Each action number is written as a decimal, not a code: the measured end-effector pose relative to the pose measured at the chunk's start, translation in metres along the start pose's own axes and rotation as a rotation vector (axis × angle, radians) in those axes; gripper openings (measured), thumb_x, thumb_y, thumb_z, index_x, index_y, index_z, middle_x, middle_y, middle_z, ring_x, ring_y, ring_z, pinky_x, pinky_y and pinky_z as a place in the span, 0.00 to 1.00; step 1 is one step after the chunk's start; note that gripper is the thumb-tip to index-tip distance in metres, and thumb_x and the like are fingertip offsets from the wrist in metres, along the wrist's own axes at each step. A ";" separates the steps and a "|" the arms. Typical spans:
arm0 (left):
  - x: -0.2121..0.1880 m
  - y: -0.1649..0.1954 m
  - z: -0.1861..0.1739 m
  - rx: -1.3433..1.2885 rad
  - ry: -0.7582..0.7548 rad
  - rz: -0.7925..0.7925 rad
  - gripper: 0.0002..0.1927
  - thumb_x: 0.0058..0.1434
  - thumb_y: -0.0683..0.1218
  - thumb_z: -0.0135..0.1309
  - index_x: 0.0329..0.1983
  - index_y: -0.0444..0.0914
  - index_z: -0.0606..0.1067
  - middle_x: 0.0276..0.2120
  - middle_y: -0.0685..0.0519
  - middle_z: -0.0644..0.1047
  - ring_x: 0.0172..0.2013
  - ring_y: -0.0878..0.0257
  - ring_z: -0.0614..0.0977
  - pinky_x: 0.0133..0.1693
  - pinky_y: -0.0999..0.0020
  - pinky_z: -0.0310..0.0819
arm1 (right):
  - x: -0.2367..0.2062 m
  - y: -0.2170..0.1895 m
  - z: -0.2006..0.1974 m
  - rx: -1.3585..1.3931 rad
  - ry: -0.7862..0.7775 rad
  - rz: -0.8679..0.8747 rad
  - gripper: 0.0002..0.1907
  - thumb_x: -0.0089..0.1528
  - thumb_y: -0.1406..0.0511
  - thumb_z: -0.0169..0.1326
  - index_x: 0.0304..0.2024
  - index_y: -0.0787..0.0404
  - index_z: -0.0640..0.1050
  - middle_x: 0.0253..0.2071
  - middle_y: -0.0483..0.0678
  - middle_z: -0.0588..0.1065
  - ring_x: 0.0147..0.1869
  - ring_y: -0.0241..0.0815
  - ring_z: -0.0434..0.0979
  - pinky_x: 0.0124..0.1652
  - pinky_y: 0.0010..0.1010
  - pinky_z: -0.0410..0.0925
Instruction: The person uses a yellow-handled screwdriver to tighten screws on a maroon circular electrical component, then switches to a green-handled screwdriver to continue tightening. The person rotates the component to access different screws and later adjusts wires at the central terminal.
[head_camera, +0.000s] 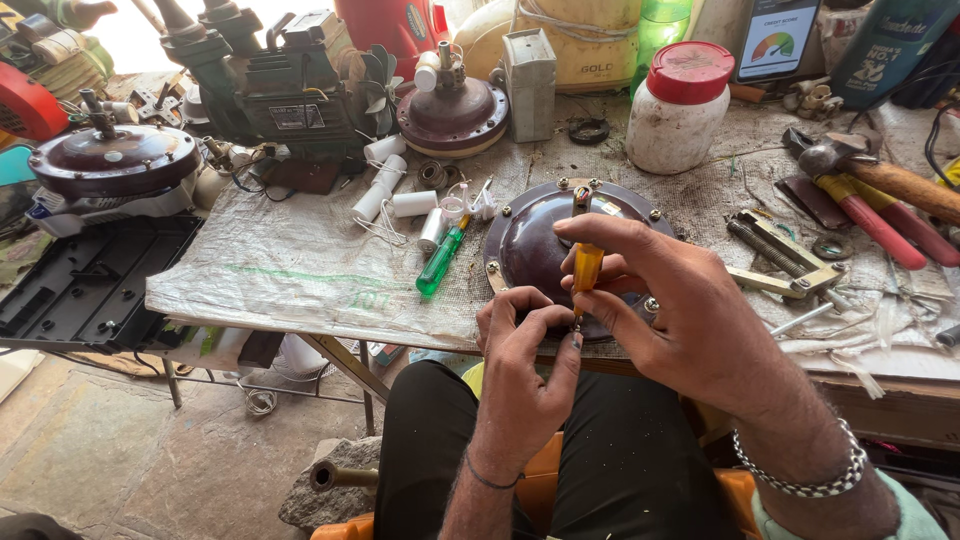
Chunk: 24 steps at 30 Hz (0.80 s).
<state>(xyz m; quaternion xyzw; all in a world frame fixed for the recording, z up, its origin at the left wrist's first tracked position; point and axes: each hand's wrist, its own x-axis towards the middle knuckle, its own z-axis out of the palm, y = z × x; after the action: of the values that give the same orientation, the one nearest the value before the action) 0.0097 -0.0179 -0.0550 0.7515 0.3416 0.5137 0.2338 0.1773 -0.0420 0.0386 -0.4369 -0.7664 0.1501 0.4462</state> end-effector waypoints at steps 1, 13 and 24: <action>0.001 -0.001 -0.001 -0.014 -0.009 0.000 0.10 0.61 0.40 0.60 0.45 0.34 0.80 0.47 0.46 0.73 0.55 0.52 0.71 0.58 0.56 0.66 | 0.001 -0.001 0.001 -0.013 0.006 -0.001 0.29 0.59 0.75 0.59 0.62 0.60 0.71 0.51 0.54 0.79 0.52 0.44 0.87 0.48 0.33 0.77; 0.002 -0.001 -0.002 -0.043 0.021 -0.014 0.10 0.58 0.40 0.64 0.44 0.34 0.82 0.48 0.48 0.75 0.54 0.53 0.74 0.56 0.58 0.70 | 0.004 -0.006 0.004 0.005 0.026 -0.120 0.30 0.60 0.74 0.58 0.64 0.60 0.68 0.50 0.53 0.77 0.52 0.45 0.83 0.48 0.34 0.78; 0.000 -0.001 -0.001 -0.077 0.060 -0.013 0.09 0.58 0.40 0.63 0.43 0.36 0.82 0.47 0.49 0.76 0.54 0.54 0.75 0.55 0.58 0.72 | 0.000 0.001 0.010 -0.066 0.092 -0.062 0.29 0.60 0.73 0.61 0.63 0.59 0.69 0.46 0.50 0.81 0.51 0.42 0.87 0.47 0.33 0.79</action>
<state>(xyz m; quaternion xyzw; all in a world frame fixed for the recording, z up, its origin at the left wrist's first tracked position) 0.0085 -0.0174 -0.0553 0.7240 0.3335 0.5471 0.2555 0.1701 -0.0399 0.0322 -0.4341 -0.7626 0.0906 0.4709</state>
